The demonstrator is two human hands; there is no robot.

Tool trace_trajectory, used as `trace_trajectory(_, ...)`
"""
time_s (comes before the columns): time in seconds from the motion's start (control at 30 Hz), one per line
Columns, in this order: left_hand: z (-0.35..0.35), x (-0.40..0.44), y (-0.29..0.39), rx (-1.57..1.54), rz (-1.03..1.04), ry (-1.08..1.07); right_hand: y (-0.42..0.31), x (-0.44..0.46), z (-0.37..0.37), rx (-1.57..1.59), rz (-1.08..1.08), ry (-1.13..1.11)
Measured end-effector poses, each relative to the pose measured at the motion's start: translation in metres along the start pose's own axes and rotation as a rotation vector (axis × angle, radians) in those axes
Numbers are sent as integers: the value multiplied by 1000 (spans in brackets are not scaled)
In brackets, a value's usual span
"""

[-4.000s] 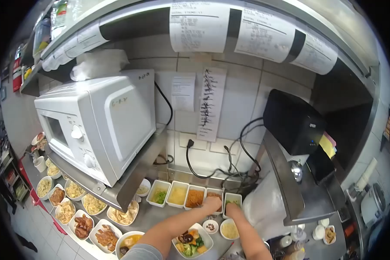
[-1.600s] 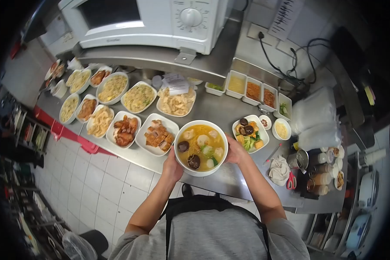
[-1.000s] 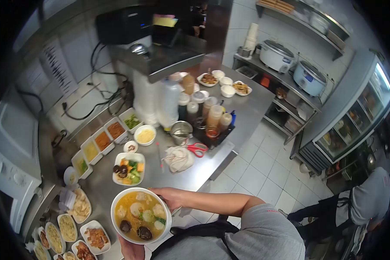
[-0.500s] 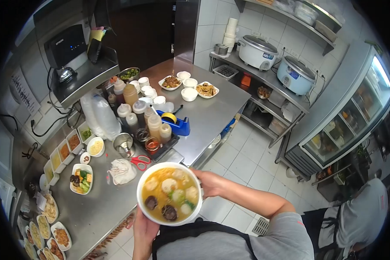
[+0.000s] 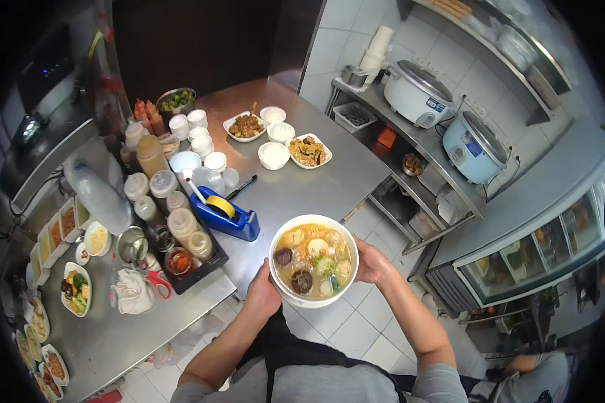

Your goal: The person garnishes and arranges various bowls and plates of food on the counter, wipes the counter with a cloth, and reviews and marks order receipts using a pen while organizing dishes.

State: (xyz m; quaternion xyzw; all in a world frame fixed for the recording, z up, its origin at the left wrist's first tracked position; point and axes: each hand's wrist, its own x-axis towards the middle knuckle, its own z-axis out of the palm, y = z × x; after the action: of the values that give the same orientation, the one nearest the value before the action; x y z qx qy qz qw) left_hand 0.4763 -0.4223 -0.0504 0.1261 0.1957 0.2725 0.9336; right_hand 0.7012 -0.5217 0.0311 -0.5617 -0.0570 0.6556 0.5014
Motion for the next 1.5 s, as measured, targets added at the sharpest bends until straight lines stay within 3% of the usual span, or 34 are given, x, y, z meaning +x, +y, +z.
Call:
trace_trajectory(0.07, -6, 37, -8, 42, 84, -31, -24, 23, -14, -12, 29, 4)
trace_trajectory(0.33, -5, 136, -4, 53, 231, 201, -90, 143, -61, -4, 47, -142)
trace_trajectory(0.63, -16, 184, 3, 8, 342, 343, -115, 251, -79, 79, 197, -491)
trace_trajectory(0.77, -11, 183, 7, 103, 353, 364, -110, 299, -101, 122, 329, -495)
trace_trajectory(0.8, 7, 184, 8, 103, 376, 368, -126, 282, -96, -125, 309, -402)
trace_trajectory(0.87, 57, 170, 15, 485, 319, 973, -154, 257, -92, -598, 198, -295)
trace_trajectory(0.9, 62, 163, 20, 487, 330, 985, -166, 254, -101, -825, 111, -279)
trace_trajectory(0.97, 63, 146, 32, 1019, 354, 842, -184, 298, -148, -1598, -302, -660)
trace_trajectory(1.03, 130, 151, 66, 796, 341, 675, -252, 287, -148, -1844, -310, -759)
trace_trajectory(1.1, 145, 177, 101, 929, 391, 676, -324, 292, -108, -2025, -218, -667)
trace_trajectory(1.17, 121, 225, 144, 1206, 426, 788, -360, 327, -82, -1842, -681, -445)
trace_trajectory(1.2, 109, 251, 166, 1129, 378, 803, -364, 369, -74, -1785, -812, -299)
trace_trajectory(1.27, 65, 308, 213, 1087, 156, 857, -391, 413, -36, -1705, -984, -350)
trace_trajectory(1.3, 49, 333, 229, 1079, 149, 861, -397, 438, -22, -1734, -998, -353)
trace_trajectory(1.37, 22, 369, 252, 682, -11, 855, -408, 473, 2, -1758, -1004, -361)
trace_trajectory(1.4, 17, 377, 258, 678, -17, 861, -414, 482, 15, -1845, -932, -397)
trace_trajectory(1.47, 9, 394, 267, 519, -10, 630, -419, 503, 31, -1927, -851, -434)
trace_trajectory(1.5, 6, 400, 269, 518, -18, 630, -419, 514, 35, -1950, -837, -540)
